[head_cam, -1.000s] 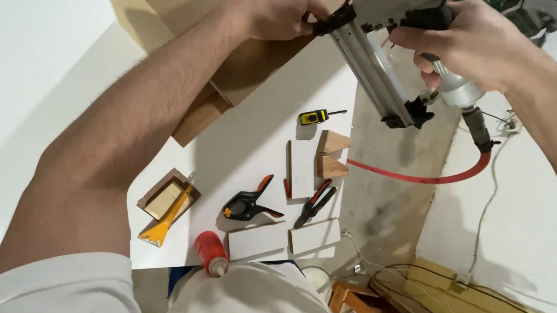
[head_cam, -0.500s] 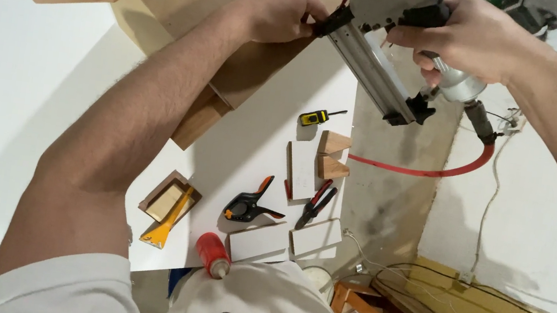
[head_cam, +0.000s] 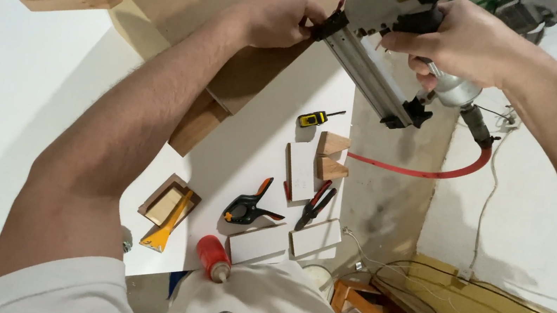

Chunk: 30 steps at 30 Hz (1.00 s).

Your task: Assembling a wooden structure by nailing a board to a frame using a pneumatic nail gun and performing finishing touches.

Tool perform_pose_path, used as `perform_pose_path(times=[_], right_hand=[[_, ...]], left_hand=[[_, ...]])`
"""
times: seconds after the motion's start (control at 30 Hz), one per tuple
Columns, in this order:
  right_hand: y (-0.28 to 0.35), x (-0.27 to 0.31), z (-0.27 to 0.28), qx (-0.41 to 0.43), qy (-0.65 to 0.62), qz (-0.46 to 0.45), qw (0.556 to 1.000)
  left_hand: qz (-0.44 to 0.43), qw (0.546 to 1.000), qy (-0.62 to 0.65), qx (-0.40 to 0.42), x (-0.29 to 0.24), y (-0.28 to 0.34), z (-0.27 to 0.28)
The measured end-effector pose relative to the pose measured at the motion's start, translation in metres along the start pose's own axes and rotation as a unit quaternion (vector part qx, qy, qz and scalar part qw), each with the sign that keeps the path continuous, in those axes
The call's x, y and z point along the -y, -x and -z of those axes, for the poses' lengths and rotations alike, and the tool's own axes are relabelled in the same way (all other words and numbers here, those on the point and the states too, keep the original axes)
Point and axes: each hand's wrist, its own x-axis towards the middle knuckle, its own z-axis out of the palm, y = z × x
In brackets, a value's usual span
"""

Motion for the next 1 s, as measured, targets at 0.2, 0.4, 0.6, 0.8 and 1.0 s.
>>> perform_pose_path(times=[0.2,0.4,0.6,0.8,1.0], right_hand=[[0.002,0.010,0.000,-0.005,0.026,-0.032,0.999],[0.007,-0.004,-0.003,0.004,-0.010,0.013,1.000],[0.060,-0.080,-0.011,-0.052,0.086,0.042,0.994],[0.115,-0.181,-0.051,-0.073,-0.021,-0.007,0.997],[0.126,-0.254,-0.075,-0.061,-0.013,-0.038,0.997]], left_hand=[[0.004,1.000,0.027,-0.004,-0.001,0.002,0.000],[0.007,1.000,-0.008,-0.018,0.016,-0.004,-0.011],[0.019,0.999,-0.008,-0.048,0.013,-0.002,-0.009],[0.041,0.997,0.041,-0.060,0.003,0.007,-0.007],[-0.097,0.986,-0.103,-0.092,0.036,0.014,-0.022]])
